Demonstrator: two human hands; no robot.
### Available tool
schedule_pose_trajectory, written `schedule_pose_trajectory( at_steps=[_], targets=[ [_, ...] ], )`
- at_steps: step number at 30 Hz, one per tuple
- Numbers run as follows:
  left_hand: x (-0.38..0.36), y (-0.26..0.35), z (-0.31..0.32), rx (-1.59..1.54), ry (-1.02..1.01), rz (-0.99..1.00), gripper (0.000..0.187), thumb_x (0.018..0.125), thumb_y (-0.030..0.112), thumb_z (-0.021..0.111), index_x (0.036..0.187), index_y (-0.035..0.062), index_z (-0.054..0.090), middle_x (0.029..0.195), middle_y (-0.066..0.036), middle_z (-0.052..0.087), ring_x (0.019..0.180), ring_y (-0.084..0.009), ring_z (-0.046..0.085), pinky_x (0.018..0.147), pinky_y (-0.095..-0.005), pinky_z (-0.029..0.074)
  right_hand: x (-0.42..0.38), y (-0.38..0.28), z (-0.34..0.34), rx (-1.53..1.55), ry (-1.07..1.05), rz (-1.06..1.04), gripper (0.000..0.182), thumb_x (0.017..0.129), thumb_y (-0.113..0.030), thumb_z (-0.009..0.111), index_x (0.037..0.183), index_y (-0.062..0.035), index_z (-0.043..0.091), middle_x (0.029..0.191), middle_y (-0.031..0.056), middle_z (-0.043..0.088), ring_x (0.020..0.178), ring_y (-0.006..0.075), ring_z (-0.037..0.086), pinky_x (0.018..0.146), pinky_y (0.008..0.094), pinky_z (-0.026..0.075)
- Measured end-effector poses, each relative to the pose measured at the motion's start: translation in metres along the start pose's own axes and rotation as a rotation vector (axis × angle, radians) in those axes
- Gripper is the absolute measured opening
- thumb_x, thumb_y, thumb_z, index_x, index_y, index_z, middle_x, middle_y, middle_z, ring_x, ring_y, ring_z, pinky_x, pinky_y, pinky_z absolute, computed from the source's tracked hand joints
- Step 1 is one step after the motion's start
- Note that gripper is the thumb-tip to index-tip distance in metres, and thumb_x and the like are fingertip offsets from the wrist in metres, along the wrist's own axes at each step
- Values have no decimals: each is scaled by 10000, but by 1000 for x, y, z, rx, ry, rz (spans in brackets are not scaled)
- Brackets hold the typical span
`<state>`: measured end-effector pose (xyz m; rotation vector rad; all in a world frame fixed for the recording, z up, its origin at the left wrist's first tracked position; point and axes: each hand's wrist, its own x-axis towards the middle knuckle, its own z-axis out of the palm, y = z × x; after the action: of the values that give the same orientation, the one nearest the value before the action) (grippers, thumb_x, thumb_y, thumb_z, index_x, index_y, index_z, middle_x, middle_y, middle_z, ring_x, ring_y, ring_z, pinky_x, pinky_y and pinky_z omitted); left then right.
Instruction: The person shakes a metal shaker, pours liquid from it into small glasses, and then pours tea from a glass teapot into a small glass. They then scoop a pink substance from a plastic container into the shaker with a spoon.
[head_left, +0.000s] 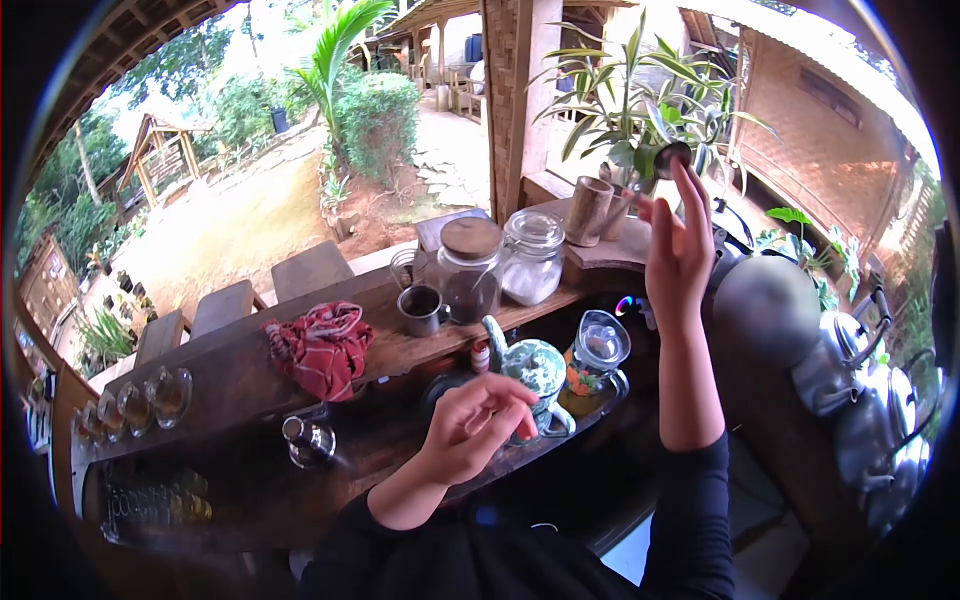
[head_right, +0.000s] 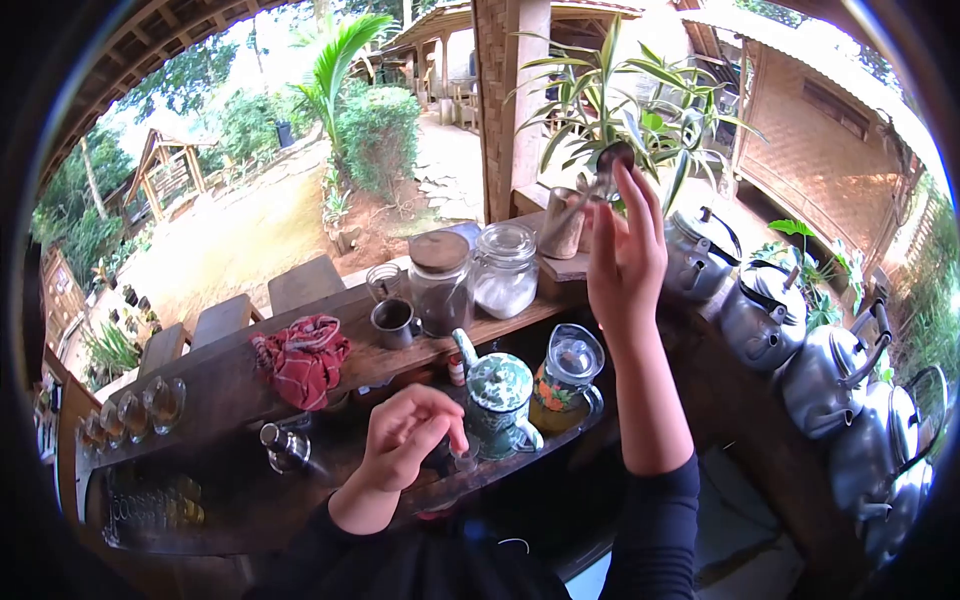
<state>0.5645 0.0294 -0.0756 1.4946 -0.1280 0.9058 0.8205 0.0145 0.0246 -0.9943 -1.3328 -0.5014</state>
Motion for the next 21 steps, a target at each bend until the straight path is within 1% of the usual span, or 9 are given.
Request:
schedule_pose_trajectory(
  at_steps=[3,8,10,12,13,17,18,20,21],
  targets=[
    [-9,1,1,-17,169,-23,238,930,70,549,1133,-13,455,830,-64,619,773,-113,602,737,-244,482,-30,-56,6,241,-25,31,358,943,42,411,1299,46,453,1380,158,403,964,253,637,779,342,568],
    [-39,15,5,-30,181,-96,217,922,95,579,1100,-6,507,825,-67,640,769,-117,616,730,-255,490,-96,-122,22,459,-214,215,361,907,89,430,1263,59,476,1349,198,402,981,283,624,731,378,593],
    [-60,21,-2,128,-117,-208,147,921,113,590,978,-22,577,805,-66,668,764,-113,638,717,-254,500,-123,-141,35,597,-244,256,385,884,134,423,1253,48,489,1342,206,406,1139,282,539,770,403,598],
    [-86,26,-7,146,-117,-210,136,925,108,581,949,-26,594,808,-78,678,776,-128,652,716,-255,503,-152,-152,43,655,-274,251,391,880,145,411,1245,38,500,1336,226,403,1146,282,535,751,398,604],
    [-100,29,-10,163,-134,-207,138,930,103,571,920,-30,611,811,-89,688,788,-142,666,715,-256,506,-163,-163,51,715,-224,267,309,873,166,414,1148,85,531,1279,244,420,1051,320,594,804,406,588],
    [-156,39,-22,316,-23,-118,122,918,75,576,917,-31,636,816,-107,701,790,-183,692,702,-259,512,-214,-187,80,911,-264,357,588,868,165,424,1370,-85,248,1239,255,435,969,323,629,776,393,590],
    [-169,45,-25,345,38,-118,115,913,71,581,925,-28,638,816,-107,700,782,-188,693,697,-259,513,-216,-205,87,1014,-262,530,552,888,124,445,1373,-61,257,1206,257,492,878,295,656,742,368,589],
    [-194,53,-31,426,137,-95,111,908,64,587,944,-27,638,814,-107,695,774,-193,690,691,-263,512,-222,-222,103,1140,-413,805,480,896,38,517,1335,1,326,953,134,645,788,264,681,731,363,567],
    [-206,57,-33,476,222,-54,111,906,61,589,949,-30,637,811,-108,692,772,-194,688,686,-267,512,-238,-213,107,1121,-587,843,405,907,-8,540,1293,35,427,858,127,679,776,207,676,699,303,554]
  ],
)
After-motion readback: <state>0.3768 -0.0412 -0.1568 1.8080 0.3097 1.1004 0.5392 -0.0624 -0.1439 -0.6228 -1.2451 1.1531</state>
